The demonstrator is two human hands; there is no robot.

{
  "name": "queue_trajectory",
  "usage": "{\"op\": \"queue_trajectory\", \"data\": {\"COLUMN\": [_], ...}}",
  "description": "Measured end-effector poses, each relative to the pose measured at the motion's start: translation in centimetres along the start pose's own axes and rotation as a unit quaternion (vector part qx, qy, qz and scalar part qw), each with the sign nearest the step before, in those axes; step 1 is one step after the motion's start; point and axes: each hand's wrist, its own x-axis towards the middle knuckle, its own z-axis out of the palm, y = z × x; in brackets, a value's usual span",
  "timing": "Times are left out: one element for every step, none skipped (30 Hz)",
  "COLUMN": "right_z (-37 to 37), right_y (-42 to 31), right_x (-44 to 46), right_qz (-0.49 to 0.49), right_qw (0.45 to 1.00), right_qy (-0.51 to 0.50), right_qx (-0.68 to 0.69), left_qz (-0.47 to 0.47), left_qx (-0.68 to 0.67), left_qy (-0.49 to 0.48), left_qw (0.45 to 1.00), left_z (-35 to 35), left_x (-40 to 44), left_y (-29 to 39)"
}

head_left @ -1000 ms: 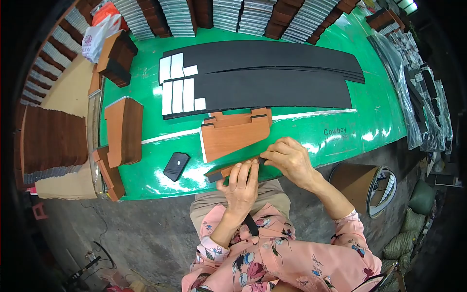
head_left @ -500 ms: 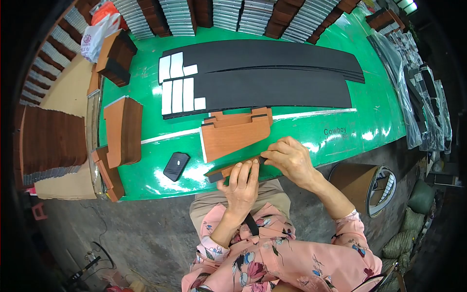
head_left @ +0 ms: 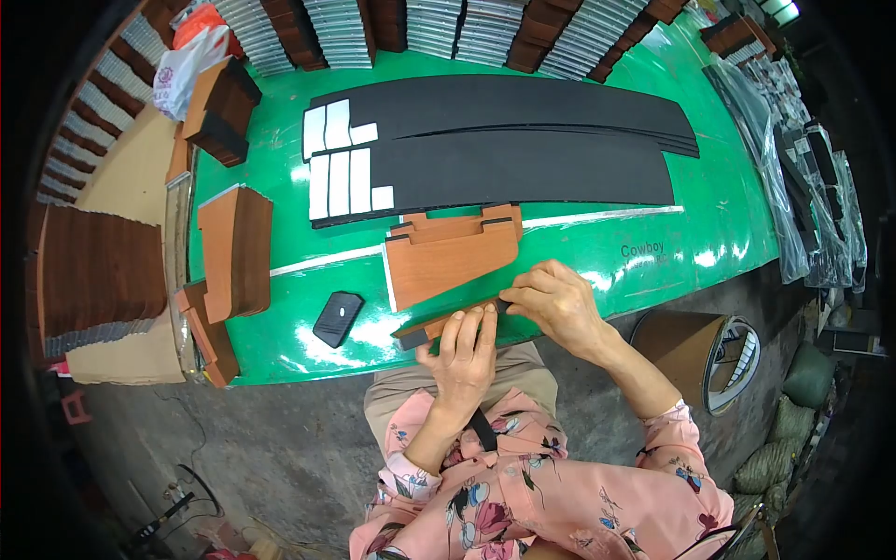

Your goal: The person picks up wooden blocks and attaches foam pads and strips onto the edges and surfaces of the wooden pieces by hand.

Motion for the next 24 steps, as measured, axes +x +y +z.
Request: {"op": "queue_trajectory", "data": {"right_z": [0.0,0.0,0.1,0.1,0.0,0.0,0.1,0.1,0.1,0.1,0.2,0.2,0.2,0.1,0.1,0.1,0.0,-0.1,-0.2,-0.2,-0.3,-0.5,-0.7,-0.9], "right_y": [0.0,0.0,0.0,0.1,0.1,0.1,0.1,0.2,0.2,0.2,0.2,0.2,0.2,0.2,0.2,0.1,0.0,-0.2,-0.3,-0.4,-0.4,-0.5,-0.4,-0.5], "right_x": [0.0,0.0,0.0,0.0,0.0,0.0,0.0,0.0,0.0,0.0,0.0,0.0,0.0,0.0,0.0,0.0,0.1,0.1,0.1,0.1,0.1,0.2,0.2,0.2], "right_qz": [0.000,-0.003,-0.005,-0.005,-0.006,-0.008,-0.008,-0.009,-0.010,-0.010,-0.010,-0.010,-0.010,-0.010,-0.011,-0.011,-0.011,-0.011,-0.011,-0.008,-0.006,-0.007,-0.004,0.000], "right_qw": [1.000,1.000,1.000,1.000,1.000,1.000,1.000,1.000,1.000,1.000,1.000,1.000,1.000,1.000,1.000,1.000,1.000,1.000,1.000,1.000,0.999,0.999,0.999,0.999], "right_qy": [0.000,0.001,0.003,0.003,0.003,0.003,0.003,0.004,0.006,0.006,0.007,0.008,0.008,0.010,0.013,0.013,0.015,0.017,0.016,0.020,0.024,0.024,0.027,0.030], "right_qx": [0.000,0.000,-0.001,-0.001,0.000,0.001,0.001,0.002,0.003,0.003,0.002,0.001,0.002,0.002,0.003,0.004,-0.006,-0.015,-0.015,-0.018,-0.022,-0.022,-0.024,-0.027], "left_qz": [0.000,0.000,0.001,0.001,0.002,0.002,0.002,0.001,0.002,0.002,0.002,0.002,0.001,0.001,0.001,0.002,0.004,0.003,0.004,0.004,0.004,0.000,-0.004,-0.004], "left_qx": [0.001,0.002,0.002,0.003,0.004,0.003,0.004,0.004,0.004,0.005,0.005,0.005,0.005,0.005,0.005,0.008,0.011,0.011,0.012,0.013,0.013,0.013,0.013,0.013], "left_qy": [0.000,0.001,0.001,0.001,0.001,0.001,0.001,0.001,0.001,0.002,0.003,0.003,0.002,0.001,0.001,0.001,0.002,0.001,0.002,0.002,0.002,0.001,0.000,0.000], "left_qw": [1.000,1.000,1.000,1.000,1.000,1.000,1.000,1.000,1.000,1.000,1.000,1.000,1.000,1.000,1.000,1.000,1.000,1.000,1.000,1.000,1.000,1.000,1.000,1.000], "left_z": [0.0,0.0,0.0,0.0,0.0,0.0,0.0,0.1,0.0,0.0,-0.1,-0.1,0.0,0.0,0.0,0.0,0.0,0.0,0.0,0.0,0.1,0.2,0.3,0.3], "left_x": [0.0,0.0,0.0,0.0,0.0,0.0,-0.1,-0.1,0.0,0.1,0.1,0.1,0.0,0.0,0.0,0.0,0.1,0.0,0.0,0.0,-0.1,-0.2,-0.3,-0.3], "left_y": [0.0,0.0,0.0,0.0,0.0,0.0,0.0,0.0,0.0,0.0,0.0,0.0,0.0,0.0,0.0,0.0,0.0,0.0,0.0,0.0,-0.1,-0.1,-0.1,-0.1]}}
